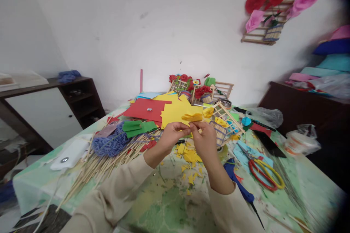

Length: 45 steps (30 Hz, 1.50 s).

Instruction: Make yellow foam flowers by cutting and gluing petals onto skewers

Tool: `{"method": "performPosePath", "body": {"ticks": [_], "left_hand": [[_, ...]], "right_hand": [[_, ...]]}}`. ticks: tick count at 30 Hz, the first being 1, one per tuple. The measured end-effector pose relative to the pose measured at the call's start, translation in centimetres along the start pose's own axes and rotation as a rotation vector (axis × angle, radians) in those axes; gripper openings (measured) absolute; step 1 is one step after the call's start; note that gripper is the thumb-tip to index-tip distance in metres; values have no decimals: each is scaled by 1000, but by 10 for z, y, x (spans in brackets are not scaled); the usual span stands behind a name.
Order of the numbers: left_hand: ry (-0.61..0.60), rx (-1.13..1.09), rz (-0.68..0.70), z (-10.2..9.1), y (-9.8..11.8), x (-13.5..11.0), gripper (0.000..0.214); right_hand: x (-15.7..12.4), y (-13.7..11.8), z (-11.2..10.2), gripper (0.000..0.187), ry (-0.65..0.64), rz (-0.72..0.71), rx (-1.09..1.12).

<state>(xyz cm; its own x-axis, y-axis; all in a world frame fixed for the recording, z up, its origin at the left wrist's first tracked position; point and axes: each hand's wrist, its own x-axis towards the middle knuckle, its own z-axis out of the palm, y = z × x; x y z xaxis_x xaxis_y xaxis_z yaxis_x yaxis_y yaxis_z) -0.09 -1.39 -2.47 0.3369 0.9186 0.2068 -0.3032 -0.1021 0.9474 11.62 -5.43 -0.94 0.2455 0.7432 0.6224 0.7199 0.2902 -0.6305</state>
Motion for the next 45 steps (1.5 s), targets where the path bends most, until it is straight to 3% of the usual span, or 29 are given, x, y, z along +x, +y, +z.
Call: {"method": "performPosePath", "body": {"ticks": [7,15,21,25,29,38,45], "left_hand": [[-28,136,41,-1,-4,1,15],[-37,383,131,1,7,-3,13],[-36,323,107,2,5,-4,17],[-58,214,100,0,0,-2,23],[-56,169,120,-4,-1,1,25],[-54,7,170,-2,5,-2,27],[-42,-214,45,-1,2,1,22]], "right_hand": [[1,-3,-1,19,64,131,190],[2,6,6,19,92,234,491],[1,7,7,17,99,196,592],[2,9,9,18,12,187,631],[3,4,7,21,-66,169,604],[2,-1,5,17,9,172,344],[0,-2,5,16,-32,169,255]]}}
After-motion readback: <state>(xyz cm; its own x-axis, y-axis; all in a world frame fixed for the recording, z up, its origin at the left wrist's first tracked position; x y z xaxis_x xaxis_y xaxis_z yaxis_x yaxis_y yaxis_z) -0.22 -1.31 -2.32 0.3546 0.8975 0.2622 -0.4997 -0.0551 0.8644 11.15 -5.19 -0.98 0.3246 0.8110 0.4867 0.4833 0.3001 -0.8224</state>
